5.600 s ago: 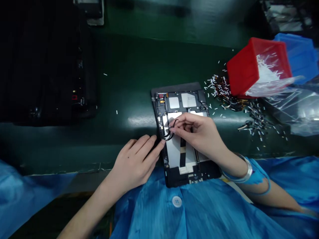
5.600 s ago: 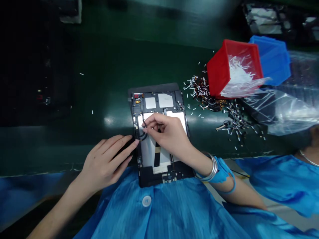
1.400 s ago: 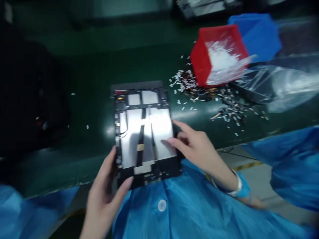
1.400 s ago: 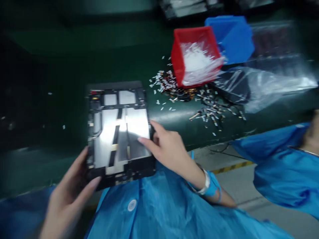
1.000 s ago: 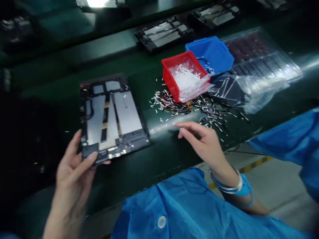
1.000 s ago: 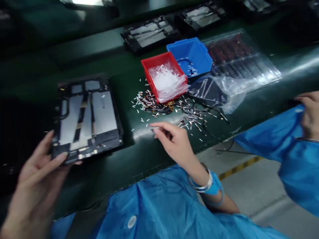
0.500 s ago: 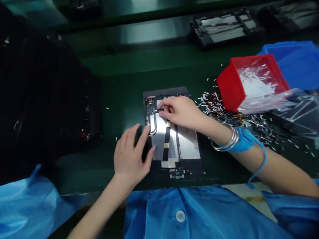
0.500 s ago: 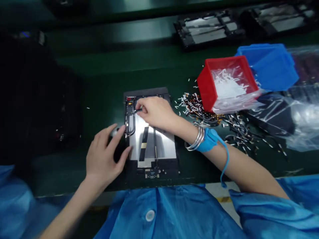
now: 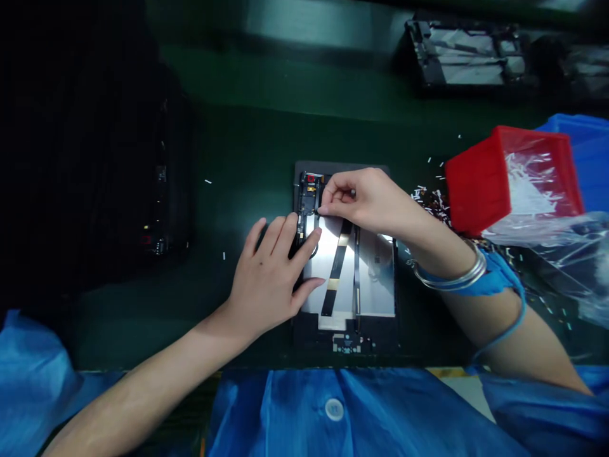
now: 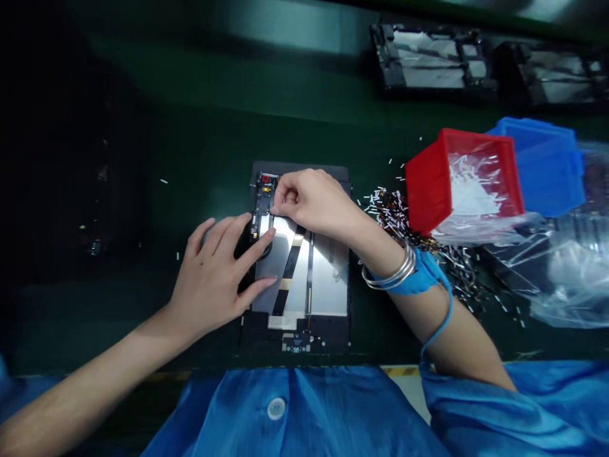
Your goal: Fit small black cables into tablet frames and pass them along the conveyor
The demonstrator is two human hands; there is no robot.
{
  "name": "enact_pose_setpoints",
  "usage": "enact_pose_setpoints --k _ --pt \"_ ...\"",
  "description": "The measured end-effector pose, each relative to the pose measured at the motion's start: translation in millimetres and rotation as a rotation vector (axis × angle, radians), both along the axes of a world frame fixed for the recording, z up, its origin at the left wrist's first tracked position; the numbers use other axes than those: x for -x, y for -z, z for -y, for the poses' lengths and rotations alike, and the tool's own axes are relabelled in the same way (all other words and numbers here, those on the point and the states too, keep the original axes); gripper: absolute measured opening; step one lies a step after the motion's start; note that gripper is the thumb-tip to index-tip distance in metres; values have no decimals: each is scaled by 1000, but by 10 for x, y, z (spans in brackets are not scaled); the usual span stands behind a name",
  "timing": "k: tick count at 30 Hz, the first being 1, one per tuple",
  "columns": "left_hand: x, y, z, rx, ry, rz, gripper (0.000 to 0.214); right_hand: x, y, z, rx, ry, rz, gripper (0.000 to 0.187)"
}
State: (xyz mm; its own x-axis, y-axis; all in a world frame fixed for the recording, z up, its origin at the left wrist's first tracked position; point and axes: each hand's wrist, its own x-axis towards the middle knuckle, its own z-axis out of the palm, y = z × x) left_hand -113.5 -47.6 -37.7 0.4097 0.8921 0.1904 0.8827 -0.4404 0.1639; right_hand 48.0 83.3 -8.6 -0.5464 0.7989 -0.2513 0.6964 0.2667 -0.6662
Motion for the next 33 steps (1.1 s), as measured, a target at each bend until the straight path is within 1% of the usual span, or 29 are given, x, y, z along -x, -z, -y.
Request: enact_pose_setpoints --k 5,8,11,13,15,17,18,19,20,21,22,23,24,26,28,29,31,32,33 --pt "12 -29 -22 -22 20 -38 51 44 -39 47 -88 29 145 7" --pt "27 -17 -29 -28 99 -64 51 75 -54 80 -125 36 229 5" --pt "29 2 -59 -20 179 -73 53 115 -54 95 -156 31 260 6" --pt "25 -6 -104 -18 205 -66 55 115 -71 112 -195 36 264 5" --pt "31 -46 -157 8 213 -29 55 44 -120 169 -270 60 238 9" --pt "57 -114 -175 85 198 76 50 -136 -184 302 -375 103 187 15" --pt "74 -150 -153 123 166 156 47 -265 -208 403 -427 126 166 18" --pt "89 -181 -103 139 105 242 45 -413 -217 526 -481 159 157 20" --pt "96 -201 -22 132 18 316 44 -568 -206 667 -534 192 171 23" --pt "92 -207 85 108 -87 365 44 -716 -174 820 -570 225 208 27" --pt "74 -197 214 78 -190 388 44 -844 -124 979 -609 300 265 32" --pt "44 -174 355 66 -270 388 44 -939 -63 1135 -616 345 330 37" --pt "5 -144 498 93 -314 386 44 -996 0 1278 -578 374 369 42" --pt "-71 -88 745 200 -343 453 48 -993 104 1490 -377 332 306 50" --pt "-108 -75 888 327 -431 652 52 -893 149 1566 -240 369 196 58" --pt "-105 -89 910 404 -513 781 53 -838 149 1556 -145 365 113 60" --pt "-67 -149 860 539 -701 1021 55 -768 115 1487 23 356 -102 60" --pt "-42 -187 795 585 -777 1109 56 -768 89 1449 75 347 -208 58" --pt "-16 -223 708 595 -828 1165 56 -794 62 1419 91 347 -302 54"
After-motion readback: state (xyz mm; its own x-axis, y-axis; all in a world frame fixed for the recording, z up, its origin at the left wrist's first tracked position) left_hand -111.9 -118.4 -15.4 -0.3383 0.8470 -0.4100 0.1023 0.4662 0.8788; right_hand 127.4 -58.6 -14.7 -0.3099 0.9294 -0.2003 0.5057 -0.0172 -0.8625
